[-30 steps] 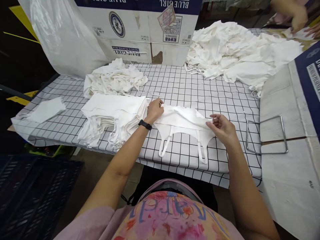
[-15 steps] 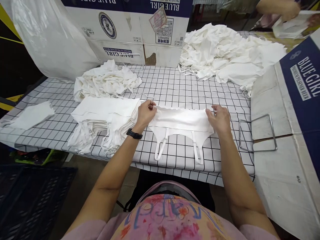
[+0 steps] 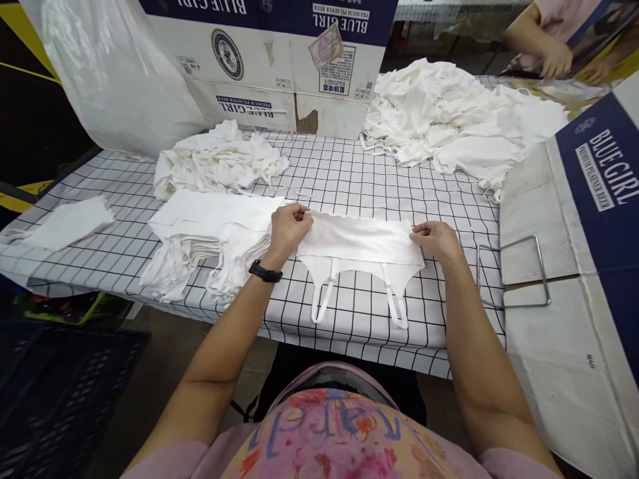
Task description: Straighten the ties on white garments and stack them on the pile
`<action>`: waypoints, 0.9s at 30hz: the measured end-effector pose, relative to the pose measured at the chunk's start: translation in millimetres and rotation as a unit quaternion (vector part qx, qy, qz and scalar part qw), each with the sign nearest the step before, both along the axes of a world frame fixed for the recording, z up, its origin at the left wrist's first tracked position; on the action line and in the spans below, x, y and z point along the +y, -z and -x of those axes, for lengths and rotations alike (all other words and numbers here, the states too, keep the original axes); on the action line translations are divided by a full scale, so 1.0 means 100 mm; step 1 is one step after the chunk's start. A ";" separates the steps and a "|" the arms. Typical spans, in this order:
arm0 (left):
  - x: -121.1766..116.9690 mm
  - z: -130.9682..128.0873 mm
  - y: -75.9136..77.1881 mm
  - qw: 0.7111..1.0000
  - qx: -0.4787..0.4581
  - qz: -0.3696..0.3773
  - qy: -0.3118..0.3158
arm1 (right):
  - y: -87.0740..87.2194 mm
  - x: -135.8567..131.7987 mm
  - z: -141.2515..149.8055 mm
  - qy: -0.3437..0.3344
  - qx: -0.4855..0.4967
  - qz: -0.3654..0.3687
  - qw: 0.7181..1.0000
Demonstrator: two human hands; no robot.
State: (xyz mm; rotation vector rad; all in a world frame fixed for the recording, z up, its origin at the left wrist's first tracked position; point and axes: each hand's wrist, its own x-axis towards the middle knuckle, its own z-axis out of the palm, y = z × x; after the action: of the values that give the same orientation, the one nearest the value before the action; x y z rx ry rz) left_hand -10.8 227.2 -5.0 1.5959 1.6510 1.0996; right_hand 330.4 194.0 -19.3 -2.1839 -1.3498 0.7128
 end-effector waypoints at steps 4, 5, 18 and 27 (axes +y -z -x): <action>-0.04 -0.02 -0.03 1.000 0.015 0.019 0.003 | 0.01 0.08 0.06 0.003 -0.025 0.002 1.000; -0.04 -0.03 -0.03 1.000 0.017 0.023 0.001 | 0.01 0.12 0.08 0.009 -0.029 0.000 1.000; -0.04 0.13 -0.09 0.999 -0.052 0.002 -0.015 | -0.05 0.04 0.03 0.021 0.230 -0.159 0.960; -0.01 0.23 -0.34 0.994 -0.097 -0.047 0.015 | -0.45 -0.05 0.05 0.029 0.321 -0.295 0.900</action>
State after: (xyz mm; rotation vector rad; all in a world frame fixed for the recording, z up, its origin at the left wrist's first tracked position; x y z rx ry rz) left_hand -33.8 226.5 28.5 1.5143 1.4621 1.2910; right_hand 325.0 189.0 26.0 -1.3324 -0.9706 0.7787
